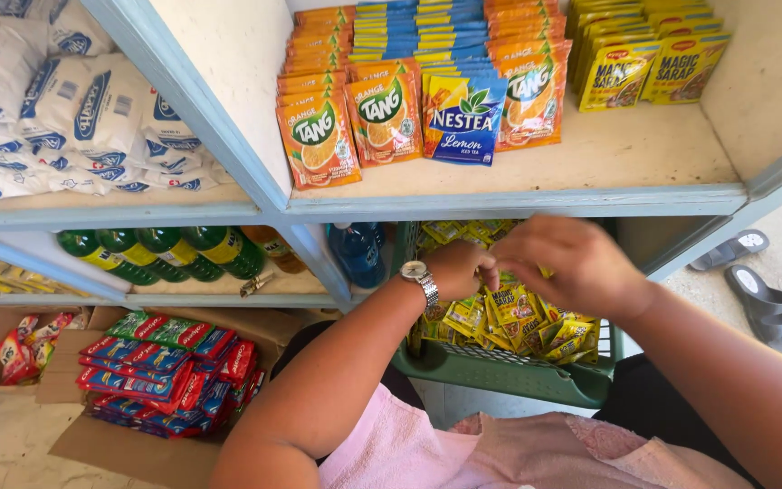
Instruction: Stocking and organizing seasoning packets on a grocery store shelf.
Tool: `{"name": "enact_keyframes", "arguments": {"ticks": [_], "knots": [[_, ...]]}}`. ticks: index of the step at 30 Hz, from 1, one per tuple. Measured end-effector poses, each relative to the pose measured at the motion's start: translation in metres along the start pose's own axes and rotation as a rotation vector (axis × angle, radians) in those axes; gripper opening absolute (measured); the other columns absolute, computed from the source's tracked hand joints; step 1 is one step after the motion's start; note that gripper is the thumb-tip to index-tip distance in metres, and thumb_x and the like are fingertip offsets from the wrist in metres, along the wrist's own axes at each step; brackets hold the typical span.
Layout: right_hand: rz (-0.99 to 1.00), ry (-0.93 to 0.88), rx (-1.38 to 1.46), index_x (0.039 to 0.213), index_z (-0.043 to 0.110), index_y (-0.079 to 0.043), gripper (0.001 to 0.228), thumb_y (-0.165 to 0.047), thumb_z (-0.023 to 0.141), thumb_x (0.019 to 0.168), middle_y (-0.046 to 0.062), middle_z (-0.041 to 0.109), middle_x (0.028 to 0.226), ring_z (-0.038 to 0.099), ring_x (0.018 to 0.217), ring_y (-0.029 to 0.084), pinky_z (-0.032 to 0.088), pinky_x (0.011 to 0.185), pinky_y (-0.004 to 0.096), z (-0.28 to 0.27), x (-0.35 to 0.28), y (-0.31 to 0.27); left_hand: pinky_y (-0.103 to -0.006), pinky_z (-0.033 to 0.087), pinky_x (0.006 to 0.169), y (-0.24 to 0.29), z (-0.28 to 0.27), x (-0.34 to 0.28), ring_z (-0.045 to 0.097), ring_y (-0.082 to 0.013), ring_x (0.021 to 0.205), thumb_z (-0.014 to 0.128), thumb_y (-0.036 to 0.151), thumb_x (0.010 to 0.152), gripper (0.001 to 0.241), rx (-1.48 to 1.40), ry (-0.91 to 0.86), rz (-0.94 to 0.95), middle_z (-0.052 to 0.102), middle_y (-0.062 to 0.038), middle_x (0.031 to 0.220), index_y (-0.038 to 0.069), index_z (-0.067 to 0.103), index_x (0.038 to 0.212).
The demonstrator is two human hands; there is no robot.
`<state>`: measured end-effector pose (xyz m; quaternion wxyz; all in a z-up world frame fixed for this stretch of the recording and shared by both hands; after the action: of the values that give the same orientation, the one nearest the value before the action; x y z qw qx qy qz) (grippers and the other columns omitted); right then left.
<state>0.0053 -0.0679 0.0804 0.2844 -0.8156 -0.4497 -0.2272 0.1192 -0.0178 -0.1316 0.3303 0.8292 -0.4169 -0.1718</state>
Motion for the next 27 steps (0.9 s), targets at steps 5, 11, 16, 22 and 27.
{"name": "enact_keyframes", "arguments": {"ticks": [5,11,16,22,27], "knots": [[0.321,-0.548,-0.005,0.111,0.070,-0.011,0.017,-0.019,0.069,0.095,0.010,0.071,0.106,0.069,0.099,0.032,0.055,0.085,0.044,0.118,-0.050,0.065,-0.0417,0.057,0.089,-0.067,0.047,-0.002,0.069,-0.0313,0.109,0.077,0.009,0.077,0.044,0.447,-0.265,-0.273,0.070,-0.015,0.120,0.020,0.072,0.120],[0.505,-1.087,-0.166,0.148,0.048,-0.023,0.064,-0.013,0.068,0.087,0.009,0.048,0.145,0.053,0.131,0.032,0.047,0.107,0.043,0.218,-0.162,0.140,-0.0433,0.054,0.098,-0.096,0.081,-0.013,0.062,-0.0300,0.124,0.092,0.017,0.066,0.091,0.539,-0.536,-0.448,0.060,-0.010,0.141,0.029,0.049,0.146],[0.660,-1.089,-0.098,0.159,0.028,-0.022,0.083,-0.026,0.073,0.089,0.013,0.040,0.152,0.046,0.139,0.033,0.043,0.114,0.043,0.222,-0.161,0.145,-0.0472,0.056,0.097,-0.087,0.079,-0.018,0.062,-0.0337,0.127,0.094,0.017,0.065,0.091,0.544,-0.472,-0.526,0.057,-0.013,0.144,0.020,0.049,0.144],[0.631,-1.136,-0.097,0.154,0.035,-0.022,0.087,-0.037,0.081,0.081,0.011,0.040,0.150,0.041,0.142,0.033,0.038,0.117,0.042,0.222,-0.164,0.143,-0.0486,0.056,0.094,-0.101,0.088,-0.003,0.061,-0.0402,0.123,0.084,0.009,0.073,0.077,0.542,-0.299,-0.498,0.036,-0.018,0.157,0.018,0.050,0.141],[0.635,-1.170,-0.153,0.154,0.037,-0.020,0.088,-0.042,0.081,0.080,0.012,0.038,0.153,0.038,0.144,0.036,0.038,0.118,0.044,0.217,-0.159,0.131,-0.0526,0.057,0.093,-0.150,0.132,0.009,0.063,-0.0386,0.123,0.078,0.016,0.081,0.067,0.566,-0.203,-0.503,0.049,-0.013,0.144,0.018,0.051,0.142]]}}
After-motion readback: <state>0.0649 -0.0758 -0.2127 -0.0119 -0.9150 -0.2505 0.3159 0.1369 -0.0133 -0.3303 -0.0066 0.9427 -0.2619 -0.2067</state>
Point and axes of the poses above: each hand's wrist, its own x-axis towards the middle knuckle, its own z-axis out of the palm, y = z × x, the point moved 10 cm from there along x, towards the middle knuckle
